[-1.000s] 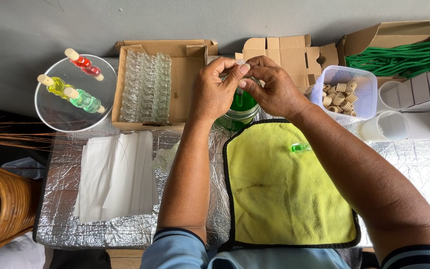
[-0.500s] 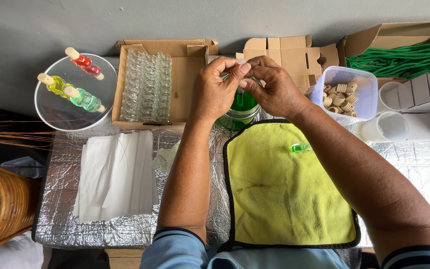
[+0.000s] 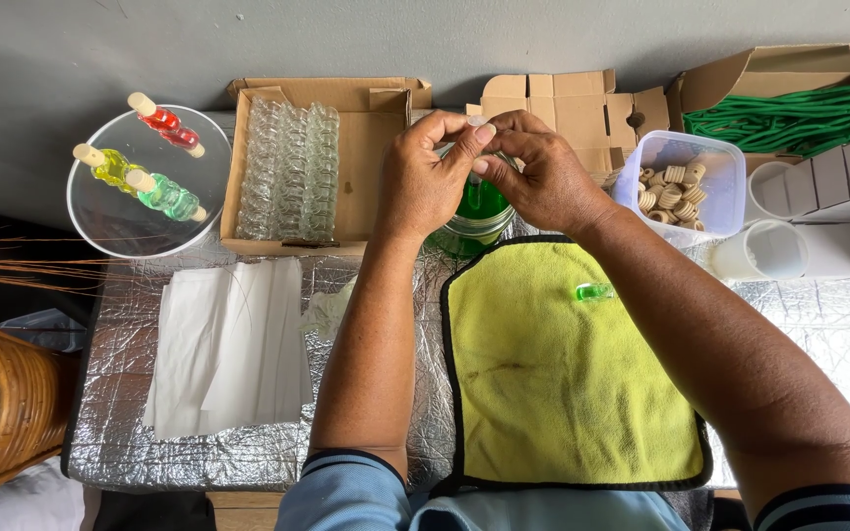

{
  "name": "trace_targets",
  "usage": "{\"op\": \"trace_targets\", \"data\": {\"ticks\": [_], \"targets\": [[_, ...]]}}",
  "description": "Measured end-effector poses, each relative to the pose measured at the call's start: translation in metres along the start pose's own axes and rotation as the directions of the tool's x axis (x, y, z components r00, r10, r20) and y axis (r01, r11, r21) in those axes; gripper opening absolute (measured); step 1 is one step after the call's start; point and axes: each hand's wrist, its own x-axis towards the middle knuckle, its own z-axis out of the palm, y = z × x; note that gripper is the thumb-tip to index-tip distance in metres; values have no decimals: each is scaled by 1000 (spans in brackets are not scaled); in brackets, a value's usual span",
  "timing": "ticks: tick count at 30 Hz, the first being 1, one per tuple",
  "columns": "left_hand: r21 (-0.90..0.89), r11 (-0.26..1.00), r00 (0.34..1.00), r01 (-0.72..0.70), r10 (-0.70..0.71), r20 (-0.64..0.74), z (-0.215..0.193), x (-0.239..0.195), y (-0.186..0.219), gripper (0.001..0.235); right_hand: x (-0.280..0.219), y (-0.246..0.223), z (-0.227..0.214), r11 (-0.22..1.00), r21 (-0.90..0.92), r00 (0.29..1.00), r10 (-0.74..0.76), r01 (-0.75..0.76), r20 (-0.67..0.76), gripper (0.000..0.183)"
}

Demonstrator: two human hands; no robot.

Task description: Filling small glass bottles with fragrance oil using a syringe and assembling wooden caps with cords.

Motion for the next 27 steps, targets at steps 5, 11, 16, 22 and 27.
{"op": "trace_targets", "data": {"ticks": [5, 11, 16, 22, 27], "targets": [[-14, 1000, 1000, -4, 4, -2, 1, 0, 0, 20, 0, 1, 0, 1000, -8, 1000, -2, 2, -1, 14], [-16, 1000, 1000, 0, 0, -5, 0, -1, 1, 20, 0, 0, 0, 1000, -10, 1000, 3, -3, 3, 13], [-17, 1000, 1000, -5, 5, -7, 0, 0, 1, 19, 0, -2, 0, 1000, -15, 1000, 9, -9, -1, 13], [-16, 1000, 1000, -8, 8, -8, -1, 0, 3, 20, 0, 0, 0, 1000, -12, 1000, 2, -2, 8, 14], [-13, 1000, 1000, -13, 12, -13, -1, 0, 2, 20, 0, 2, -1, 1000, -17, 1000, -2, 2, 10, 14]]}}
